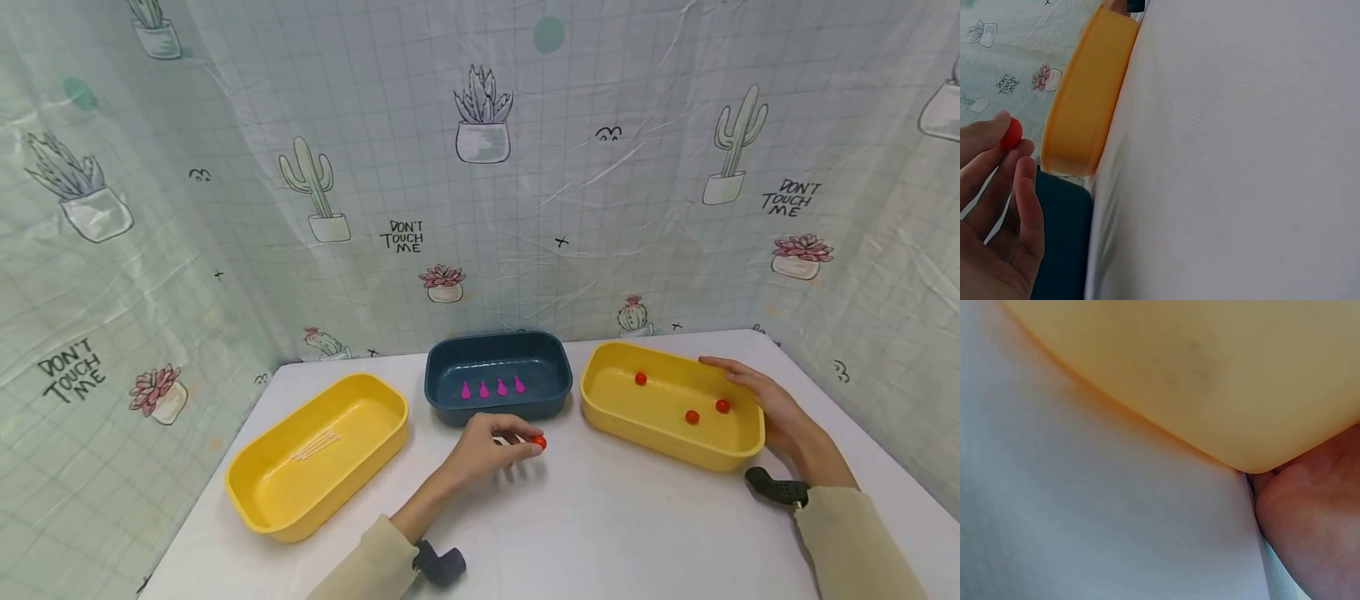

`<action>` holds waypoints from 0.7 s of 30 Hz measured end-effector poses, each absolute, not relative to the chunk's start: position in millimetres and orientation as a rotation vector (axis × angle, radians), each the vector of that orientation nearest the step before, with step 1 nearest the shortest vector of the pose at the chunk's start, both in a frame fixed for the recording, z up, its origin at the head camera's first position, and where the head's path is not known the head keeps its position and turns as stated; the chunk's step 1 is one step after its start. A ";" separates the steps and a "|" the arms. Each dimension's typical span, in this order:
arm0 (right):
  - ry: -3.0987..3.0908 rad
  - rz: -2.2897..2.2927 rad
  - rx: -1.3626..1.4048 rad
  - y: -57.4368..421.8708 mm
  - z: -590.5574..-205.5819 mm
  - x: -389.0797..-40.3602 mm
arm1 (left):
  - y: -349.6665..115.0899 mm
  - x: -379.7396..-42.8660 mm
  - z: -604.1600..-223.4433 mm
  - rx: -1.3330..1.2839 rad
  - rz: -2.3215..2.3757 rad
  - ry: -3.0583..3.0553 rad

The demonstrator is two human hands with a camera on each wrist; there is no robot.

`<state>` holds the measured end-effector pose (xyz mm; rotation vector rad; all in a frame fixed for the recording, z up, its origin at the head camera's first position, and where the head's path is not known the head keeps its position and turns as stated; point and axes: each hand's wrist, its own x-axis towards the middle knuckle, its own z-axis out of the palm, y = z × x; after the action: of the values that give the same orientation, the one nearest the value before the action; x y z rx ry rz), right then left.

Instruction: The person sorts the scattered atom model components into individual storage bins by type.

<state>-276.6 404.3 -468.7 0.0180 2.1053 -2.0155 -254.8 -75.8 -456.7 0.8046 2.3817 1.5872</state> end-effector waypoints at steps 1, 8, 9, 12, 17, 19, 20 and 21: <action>2.106 -2.016 0.020 404.3 -468.7 -276.1 | -74.3 -255.7 -455.0 0.805 1.584 2.388; 2.115 -2.009 0.017 404.1 -468.9 -274.2 | -62.3 -262.7 -442.6 0.823 1.608 2.378; 2.118 -2.005 0.019 404.1 -469.0 -274.3 | -60.4 -263.7 -441.0 0.820 1.620 2.365; 2.128 -1.996 0.027 404.5 -468.8 -274.4 | -54.0 -266.5 -435.8 0.831 1.656 2.317; 2.135 -1.988 0.042 404.6 -468.2 -274.3 | -43.5 -270.2 -429.1 0.850 1.686 2.282; 2.136 -1.984 0.043 404.0 -467.9 -274.3 | -40.3 -271.4 -427.1 0.849 1.701 2.280; 2.138 -1.980 0.044 403.5 -467.7 -274.3 | -38.9 -272.0 -426.2 0.849 1.704 2.286; 2.138 -1.979 0.045 403.1 -467.5 -274.4 | -37.5 -272.7 -425.4 0.852 1.710 2.291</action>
<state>-274.4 403.1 -467.5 0.0453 2.1377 -1.9786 -272.7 -37.5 -425.4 0.8524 2.2910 1.7102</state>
